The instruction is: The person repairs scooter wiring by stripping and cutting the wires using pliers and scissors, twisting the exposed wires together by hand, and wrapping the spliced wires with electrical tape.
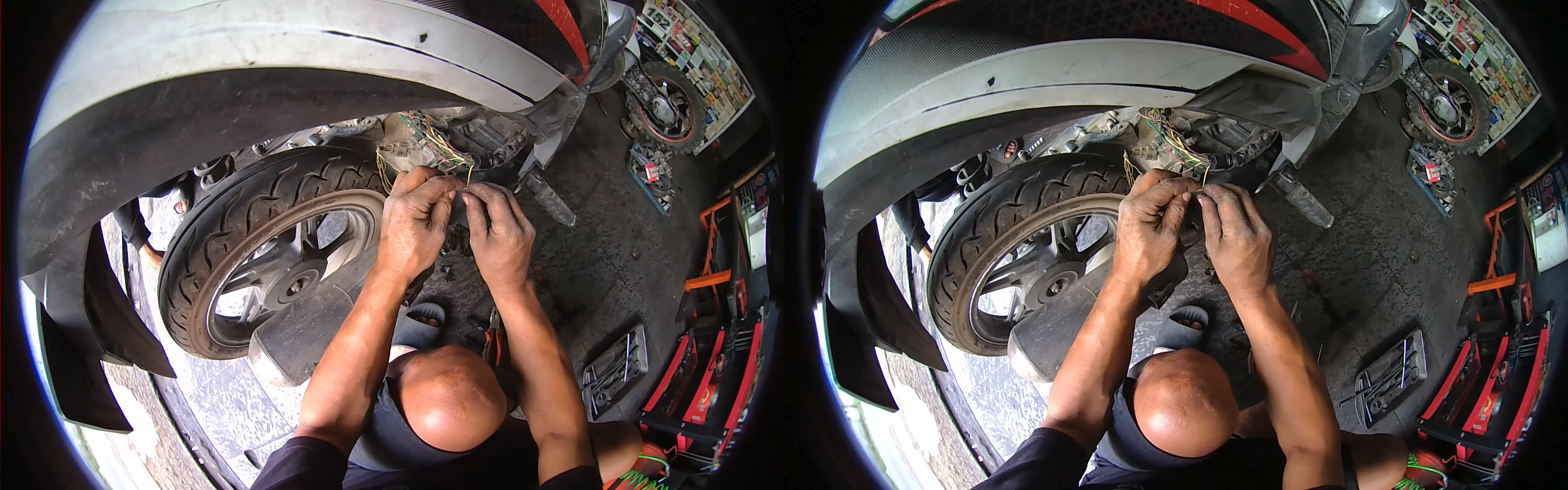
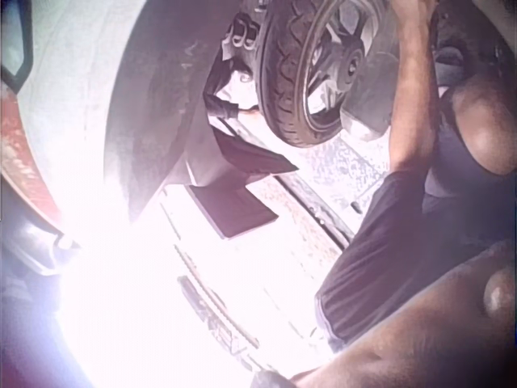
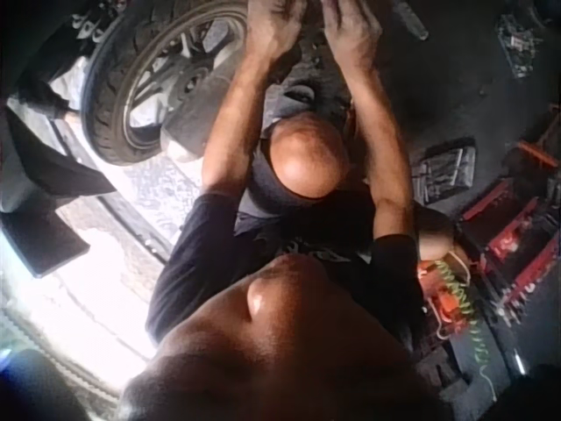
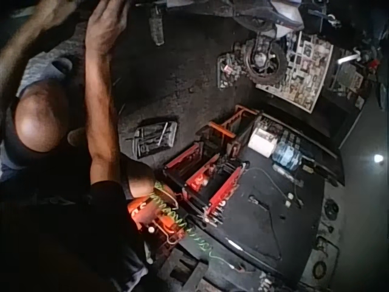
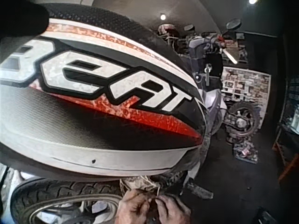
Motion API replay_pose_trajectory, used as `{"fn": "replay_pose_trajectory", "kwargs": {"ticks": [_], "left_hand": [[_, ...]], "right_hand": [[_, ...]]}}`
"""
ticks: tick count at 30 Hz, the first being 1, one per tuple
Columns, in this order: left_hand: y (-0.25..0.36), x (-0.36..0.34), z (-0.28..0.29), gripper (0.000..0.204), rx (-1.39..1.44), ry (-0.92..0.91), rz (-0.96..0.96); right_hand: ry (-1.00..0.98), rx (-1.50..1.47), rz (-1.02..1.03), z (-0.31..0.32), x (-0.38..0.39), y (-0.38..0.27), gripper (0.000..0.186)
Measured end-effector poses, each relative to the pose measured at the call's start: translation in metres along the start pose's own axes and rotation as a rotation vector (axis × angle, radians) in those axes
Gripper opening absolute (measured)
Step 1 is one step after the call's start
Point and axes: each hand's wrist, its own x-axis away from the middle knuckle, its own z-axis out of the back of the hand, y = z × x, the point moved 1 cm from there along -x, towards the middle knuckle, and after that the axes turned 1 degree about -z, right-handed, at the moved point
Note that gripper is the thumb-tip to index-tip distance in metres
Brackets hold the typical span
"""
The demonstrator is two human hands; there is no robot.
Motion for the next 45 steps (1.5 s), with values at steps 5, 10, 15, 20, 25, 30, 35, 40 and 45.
{"fn": "replay_pose_trajectory", "kwargs": {"ticks": [5, 10, 15, 20, 25, 30, 35, 40, 45], "left_hand": [[-0.001, 0.001, 0.000, 0.013, -0.027, -0.007, -0.004], [0.000, 0.001, -0.001, 0.013, 0.003, -0.004, -0.005], [0.000, 0.000, -0.002, 0.016, 0.032, 0.015, 0.037], [0.000, 0.000, 0.000, 0.016, 0.009, 0.010, 0.003], [0.001, 0.000, 0.000, 0.014, -0.029, 0.007, -0.019], [0.001, 0.000, -0.002, 0.017, 0.006, 0.007, 0.005], [0.000, -0.001, 0.000, 0.014, -0.023, -0.007, 0.002], [0.002, -0.001, -0.001, 0.014, -0.038, 0.000, -0.016], [0.003, -0.001, -0.001, 0.015, -0.031, -0.003, -0.012]], "right_hand": [[-0.079, -0.008, -0.251, -0.002, 0.000, -0.002, 0.014], [-0.244, -1.614, -1.370, -0.007, -0.001, 0.012, 0.021], [-0.091, -0.619, -0.667, -0.007, 0.014, -0.002, 0.017], [0.011, -0.032, -0.135, -0.003, 0.009, -0.003, 0.015], [0.061, 0.042, -0.037, -0.006, 0.002, -0.008, 0.012], [-0.078, -0.954, -1.009, -0.010, 0.000, -0.002, 0.012], [-0.127, -1.334, -1.098, -0.008, 0.002, 0.003, 0.016], [-0.016, -0.068, -0.219, -0.001, 0.007, -0.004, 0.019], [0.023, -0.002, -0.061, -0.001, 0.001, -0.005, 0.018]]}}
